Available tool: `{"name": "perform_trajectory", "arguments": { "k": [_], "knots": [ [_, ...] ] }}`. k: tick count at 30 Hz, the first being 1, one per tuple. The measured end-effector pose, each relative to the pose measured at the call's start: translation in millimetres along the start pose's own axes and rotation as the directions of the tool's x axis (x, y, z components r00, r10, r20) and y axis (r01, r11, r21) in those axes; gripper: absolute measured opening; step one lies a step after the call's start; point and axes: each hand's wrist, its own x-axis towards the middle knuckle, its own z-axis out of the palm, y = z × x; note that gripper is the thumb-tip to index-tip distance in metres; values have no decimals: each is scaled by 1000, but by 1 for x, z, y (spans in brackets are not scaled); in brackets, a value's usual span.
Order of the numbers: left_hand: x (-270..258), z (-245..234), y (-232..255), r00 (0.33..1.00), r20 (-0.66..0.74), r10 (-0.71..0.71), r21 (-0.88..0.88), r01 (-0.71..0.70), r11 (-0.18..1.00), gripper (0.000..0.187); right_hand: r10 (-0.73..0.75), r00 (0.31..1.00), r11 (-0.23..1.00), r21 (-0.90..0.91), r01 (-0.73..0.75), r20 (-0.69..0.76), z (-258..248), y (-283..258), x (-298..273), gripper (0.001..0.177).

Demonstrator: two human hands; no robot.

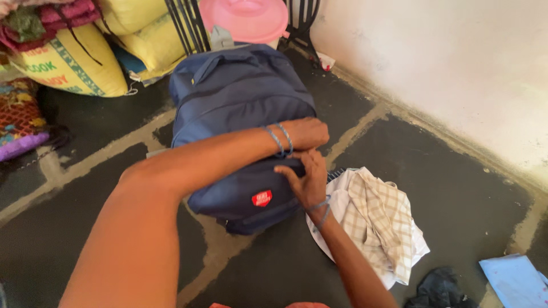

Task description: The person organizes clothes by folding them on the floor and placing them into a backpack, then later removes some clothes from a shelf and continues packing them into the same bag.

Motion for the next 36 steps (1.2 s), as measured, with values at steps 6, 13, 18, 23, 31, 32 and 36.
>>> {"name": "perform_trajectory", "arguments": {
  "k": [6, 13, 18, 23, 31, 32, 36],
  "knots": [
    [-16, -10, 4, 987, -118, 112, 61, -106, 993, 10, 104, 991, 993, 57, -99, -88, 14, 12, -21, 48],
    [-61, -35, 29, 970, -155, 187, 385, -115, 916, 12, 227, 961, 882, 384, -272, 160, -19, 84, -47, 39],
    [-50, -33, 29, 968, -234, 86, 189, -42, 981, 10, 290, 904, 681, 596, -425, 314, 6, 126, -39, 34],
    [-57, -36, 20, 972, -231, 35, 107, -10, 994, 9, 313, 886, 715, 529, -457, 343, 13, 134, -28, 29],
    [-66, -49, 20, 988, -137, 75, 305, -30, 952, 11, 151, 988, 969, 192, -156, 44, 39, 105, -14, 20],
    [-65, -50, 19, 987, -140, 78, 310, -31, 950, 11, 144, 989, 974, 172, -145, 18, 42, 104, -15, 20],
    [-64, -62, 25, 982, -128, 140, 337, -90, 937, 7, 137, 988, 982, 136, -127, -68, 49, 105, -25, 18]
  ]
}}
